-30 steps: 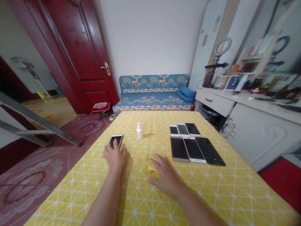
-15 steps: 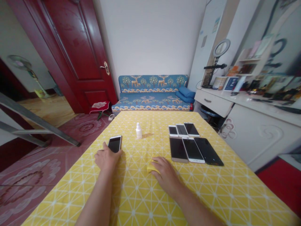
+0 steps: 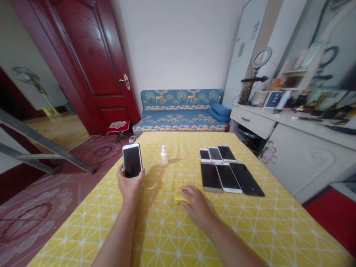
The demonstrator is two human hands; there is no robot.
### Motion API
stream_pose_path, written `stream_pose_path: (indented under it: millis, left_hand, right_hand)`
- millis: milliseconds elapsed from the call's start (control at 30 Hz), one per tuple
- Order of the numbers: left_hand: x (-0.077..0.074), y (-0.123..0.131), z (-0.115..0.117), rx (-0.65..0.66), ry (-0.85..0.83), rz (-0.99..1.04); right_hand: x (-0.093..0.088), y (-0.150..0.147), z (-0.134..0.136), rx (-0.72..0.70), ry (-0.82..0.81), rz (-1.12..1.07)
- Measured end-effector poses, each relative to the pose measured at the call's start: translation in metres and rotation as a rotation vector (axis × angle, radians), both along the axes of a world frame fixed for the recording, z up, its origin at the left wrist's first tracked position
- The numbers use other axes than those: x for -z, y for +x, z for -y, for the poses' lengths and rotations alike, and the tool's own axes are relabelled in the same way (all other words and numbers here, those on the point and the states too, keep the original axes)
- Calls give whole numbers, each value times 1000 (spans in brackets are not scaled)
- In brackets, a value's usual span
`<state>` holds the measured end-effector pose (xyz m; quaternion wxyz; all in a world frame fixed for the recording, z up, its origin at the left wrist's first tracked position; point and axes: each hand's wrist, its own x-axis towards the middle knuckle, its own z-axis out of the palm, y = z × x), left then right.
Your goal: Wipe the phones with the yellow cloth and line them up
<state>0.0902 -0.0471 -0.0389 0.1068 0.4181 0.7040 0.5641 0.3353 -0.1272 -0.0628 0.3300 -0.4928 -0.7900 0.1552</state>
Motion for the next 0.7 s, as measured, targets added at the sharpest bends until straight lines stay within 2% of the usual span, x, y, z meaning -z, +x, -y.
stream_pose_path:
  millis: [33, 100, 200, 267, 333, 433, 567, 700]
  left_hand:
    - [-2, 6, 1, 70, 131, 92]
    - [-6, 21, 4, 305, 305, 352]
    - [-6, 49, 17, 771, 226, 772]
    - [-2, 68, 26, 957, 112, 991]
    - [4, 83, 33, 1001, -39, 1081]
    - [9, 93, 40, 1055, -208, 1064]
    - [8, 92, 41, 1223, -287, 1060]
    - [7, 87, 38, 1271, -323, 1174]
  right_hand:
    - [1, 0, 0, 2, 2, -12]
    - [4, -1, -2, 8, 9, -60]
    - [5, 1, -6, 10, -12, -226]
    - [5, 5, -9, 29, -50, -382]
    - [3, 9, -11, 87, -92, -527]
    - [2, 14, -12, 186, -156, -670]
    - [2, 15, -11, 220, -218, -767]
    - [2, 16, -9, 259, -274, -884]
